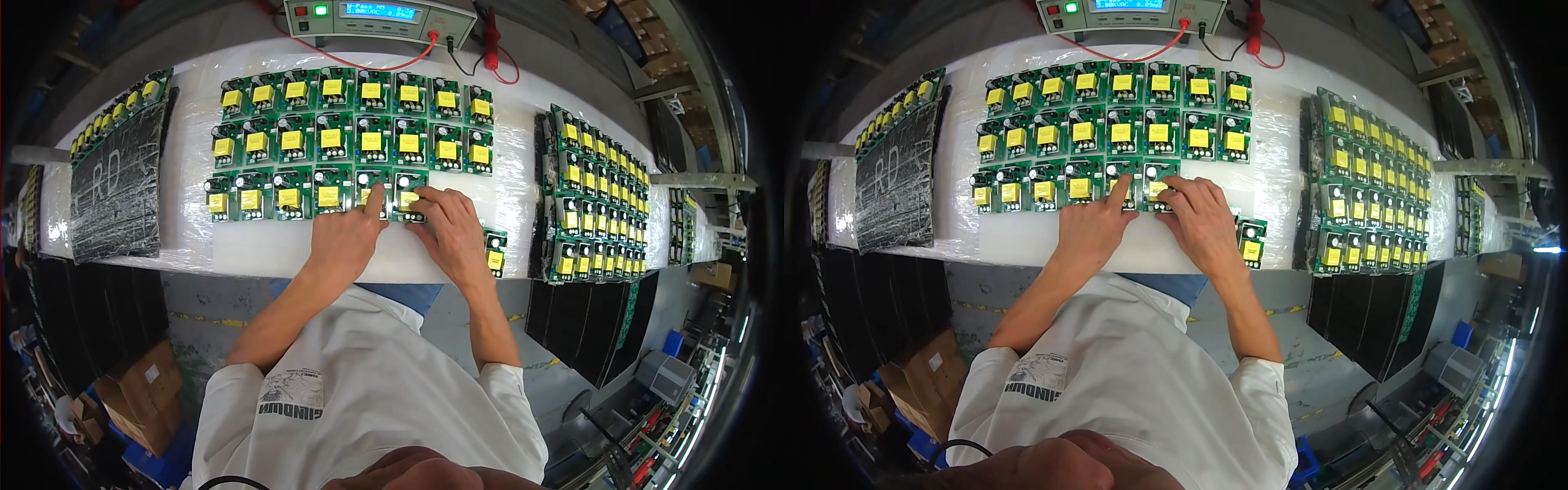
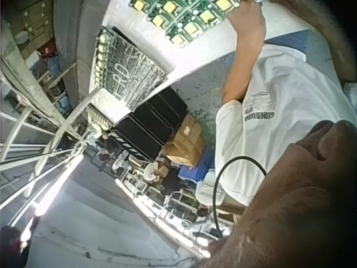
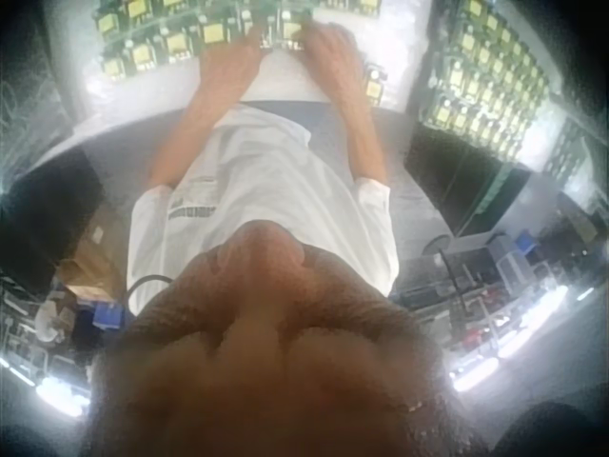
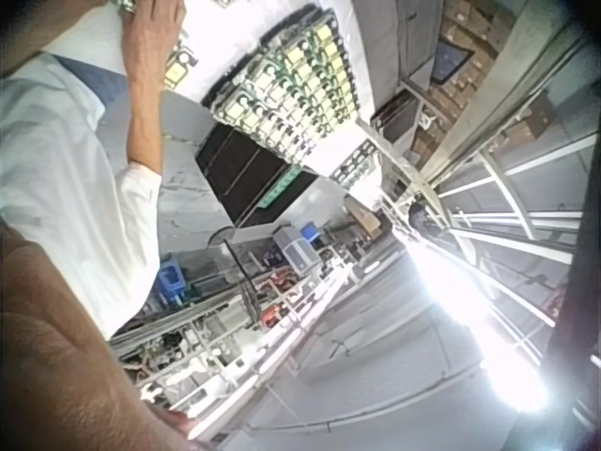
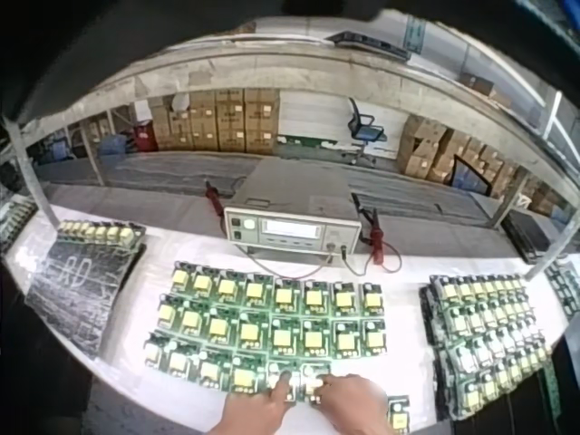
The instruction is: Testing electronic circuit boards by placing them on a testing rig and verifying the results on a digital display.
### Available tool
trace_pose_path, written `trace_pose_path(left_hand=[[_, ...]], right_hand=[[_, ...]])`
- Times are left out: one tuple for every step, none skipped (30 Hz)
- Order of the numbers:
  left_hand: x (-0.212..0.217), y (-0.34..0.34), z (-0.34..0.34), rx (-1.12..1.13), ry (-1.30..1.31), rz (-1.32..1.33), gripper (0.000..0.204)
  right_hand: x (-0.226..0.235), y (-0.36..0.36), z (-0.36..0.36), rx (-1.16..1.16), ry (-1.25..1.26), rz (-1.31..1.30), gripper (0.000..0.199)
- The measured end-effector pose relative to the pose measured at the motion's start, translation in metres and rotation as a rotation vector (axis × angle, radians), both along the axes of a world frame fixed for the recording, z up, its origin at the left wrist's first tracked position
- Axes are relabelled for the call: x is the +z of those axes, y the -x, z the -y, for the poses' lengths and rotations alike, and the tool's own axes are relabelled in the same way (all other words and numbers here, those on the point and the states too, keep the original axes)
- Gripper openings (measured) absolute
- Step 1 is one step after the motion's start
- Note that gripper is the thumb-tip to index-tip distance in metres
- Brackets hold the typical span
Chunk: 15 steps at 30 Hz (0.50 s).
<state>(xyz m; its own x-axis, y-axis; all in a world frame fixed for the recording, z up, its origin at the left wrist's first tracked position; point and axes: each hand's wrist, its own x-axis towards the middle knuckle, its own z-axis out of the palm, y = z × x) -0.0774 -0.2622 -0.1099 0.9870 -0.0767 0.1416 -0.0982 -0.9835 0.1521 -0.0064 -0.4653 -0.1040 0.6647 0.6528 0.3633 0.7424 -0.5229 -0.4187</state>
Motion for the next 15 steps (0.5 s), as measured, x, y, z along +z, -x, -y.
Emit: trace_pose_path(left_hand=[[0.001, 0.000, 0.000, 0.004, -0.001, -0.006, 0.065], [0.001, 0.000, 0.001, 0.008, -0.002, -0.012, 0.065], [0.002, 0.000, 0.002, 0.011, -0.003, -0.019, 0.065], [0.002, 0.001, 0.003, 0.014, -0.004, -0.026, 0.065], [0.004, 0.001, 0.005, 0.009, -0.004, -0.026, 0.065], [0.007, 0.001, 0.006, 0.012, 0.005, -0.032, 0.065], [0.013, 0.002, 0.007, 0.015, 0.014, -0.039, 0.065], [0.018, 0.003, 0.008, 0.017, 0.023, -0.046, 0.064], [0.023, 0.004, 0.010, 0.018, 0.032, -0.054, 0.064], [0.030, 0.008, 0.014, -0.004, 0.054, -0.019, 0.062], [0.035, 0.013, 0.019, -0.026, 0.076, 0.017, 0.061], [0.035, 0.017, 0.028, -0.037, 0.082, 0.019, 0.061], [0.033, 0.021, 0.038, -0.126, 0.138, 0.062, 0.060], [0.030, 0.024, 0.047, -0.214, 0.195, 0.105, 0.060], [0.028, 0.025, 0.058, -0.261, 0.190, 0.074, 0.060]], right_hand=[[0.001, 0.000, 0.000, -0.001, 0.006, 0.007, 0.035], [0.002, 0.001, 0.000, -0.002, 0.013, 0.015, 0.035], [0.003, 0.001, 0.000, -0.004, 0.020, 0.021, 0.036], [0.004, 0.002, 0.000, -0.007, 0.027, 0.027, 0.037], [0.007, 0.003, 0.002, -0.012, 0.026, 0.028, 0.037], [0.011, 0.004, 0.005, -0.032, 0.020, 0.032, 0.039], [0.016, 0.006, 0.008, -0.051, 0.013, 0.036, 0.041], [0.022, 0.009, 0.011, -0.071, 0.007, 0.039, 0.043], [0.026, 0.011, 0.017, -0.092, 0.001, 0.043, 0.045], [0.031, 0.015, 0.027, -0.142, 0.004, 0.014, 0.047], [0.037, 0.020, 0.041, -0.192, 0.007, -0.015, 0.050], [0.045, 0.027, 0.057, -0.203, 0.013, -0.012, 0.050], [0.053, 0.033, 0.070, -0.284, 0.041, -0.037, 0.051], [0.058, 0.037, 0.080, -0.363, 0.069, -0.061, 0.052], [0.060, 0.042, 0.089, -0.366, 0.073, -0.064, 0.052]])
